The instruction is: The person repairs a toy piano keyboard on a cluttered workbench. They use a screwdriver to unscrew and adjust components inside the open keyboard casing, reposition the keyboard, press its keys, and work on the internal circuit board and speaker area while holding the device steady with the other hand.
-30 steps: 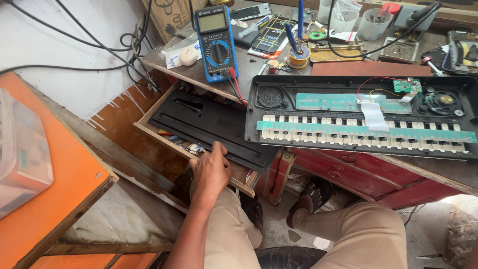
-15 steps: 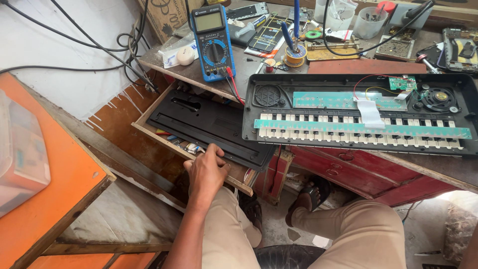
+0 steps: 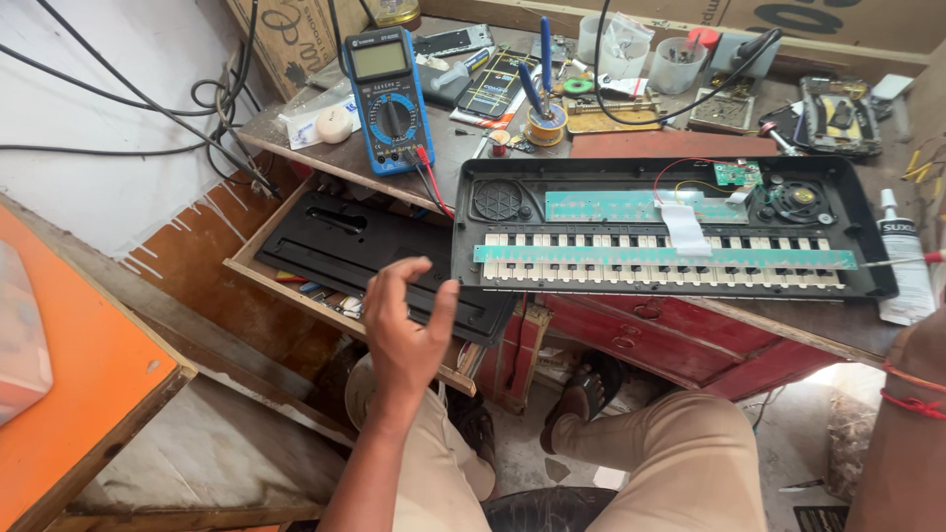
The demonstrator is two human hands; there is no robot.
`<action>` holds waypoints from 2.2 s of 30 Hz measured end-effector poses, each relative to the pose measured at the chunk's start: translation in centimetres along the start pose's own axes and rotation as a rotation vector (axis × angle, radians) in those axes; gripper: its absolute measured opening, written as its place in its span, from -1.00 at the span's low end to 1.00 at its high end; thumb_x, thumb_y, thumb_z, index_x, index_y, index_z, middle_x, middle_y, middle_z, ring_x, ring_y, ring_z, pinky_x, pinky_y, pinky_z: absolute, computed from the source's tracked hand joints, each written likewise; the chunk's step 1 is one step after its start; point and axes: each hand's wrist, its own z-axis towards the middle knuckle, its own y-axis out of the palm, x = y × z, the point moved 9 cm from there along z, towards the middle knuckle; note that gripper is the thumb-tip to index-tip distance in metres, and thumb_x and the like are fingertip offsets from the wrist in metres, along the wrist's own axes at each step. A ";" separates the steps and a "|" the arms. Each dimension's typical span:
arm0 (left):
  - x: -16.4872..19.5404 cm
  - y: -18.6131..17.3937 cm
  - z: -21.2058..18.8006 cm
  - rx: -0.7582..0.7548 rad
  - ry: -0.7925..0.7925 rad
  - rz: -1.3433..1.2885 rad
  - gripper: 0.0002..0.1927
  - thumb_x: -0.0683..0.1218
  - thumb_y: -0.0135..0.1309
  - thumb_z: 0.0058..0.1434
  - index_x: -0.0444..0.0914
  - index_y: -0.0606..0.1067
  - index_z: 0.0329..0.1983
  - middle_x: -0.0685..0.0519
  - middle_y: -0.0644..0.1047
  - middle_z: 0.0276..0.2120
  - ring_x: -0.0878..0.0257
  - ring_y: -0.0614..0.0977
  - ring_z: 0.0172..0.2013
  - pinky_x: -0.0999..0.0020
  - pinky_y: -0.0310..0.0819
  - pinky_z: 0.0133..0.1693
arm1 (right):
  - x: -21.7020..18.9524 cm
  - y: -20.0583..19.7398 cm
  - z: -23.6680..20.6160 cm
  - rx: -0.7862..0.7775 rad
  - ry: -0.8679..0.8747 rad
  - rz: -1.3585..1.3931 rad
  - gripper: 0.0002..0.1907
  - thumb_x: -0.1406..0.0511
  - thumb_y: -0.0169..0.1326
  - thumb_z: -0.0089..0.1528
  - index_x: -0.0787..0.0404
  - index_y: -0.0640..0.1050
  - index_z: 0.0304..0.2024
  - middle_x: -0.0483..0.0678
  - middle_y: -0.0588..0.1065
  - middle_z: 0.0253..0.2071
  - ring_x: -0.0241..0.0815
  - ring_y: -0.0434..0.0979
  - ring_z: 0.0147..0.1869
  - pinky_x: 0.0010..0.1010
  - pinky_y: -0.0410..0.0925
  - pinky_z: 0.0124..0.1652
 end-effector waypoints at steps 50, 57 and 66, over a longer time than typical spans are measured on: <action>-1.5 6.5 -1.4 -0.061 0.027 -0.407 0.02 0.34 0.20 0.20 -0.32 0.13 0.51 -0.34 0.37 0.37 -0.21 0.44 0.40 0.05 0.41 0.33 | -15.0 32.1 -14.6 -0.551 -0.166 0.293 -0.61 0.56 0.17 0.38 0.27 0.26 0.10 0.13 0.51 0.06 -0.17 0.63 0.05 -0.43 0.55 0.01; -1.5 6.7 -1.5 -0.066 0.044 -0.385 0.04 0.36 0.17 0.21 -0.33 0.10 0.52 -0.36 0.35 0.39 -0.23 0.41 0.42 0.02 0.37 0.37 | -14.7 32.4 -14.8 -0.574 -0.140 0.317 -0.61 0.55 0.17 0.38 0.26 0.26 0.10 0.12 0.51 0.05 -0.17 0.64 0.05 -0.42 0.56 0.02; -1.8 7.0 -1.7 -0.095 0.027 -0.380 0.06 0.40 0.12 0.21 -0.33 0.08 0.53 -0.37 0.33 0.40 -0.25 0.39 0.43 -0.01 0.35 0.37 | -15.3 32.5 -14.9 -0.591 -0.159 0.302 -0.62 0.55 0.17 0.38 0.27 0.27 0.10 0.12 0.51 0.06 -0.17 0.63 0.09 -0.39 0.57 0.05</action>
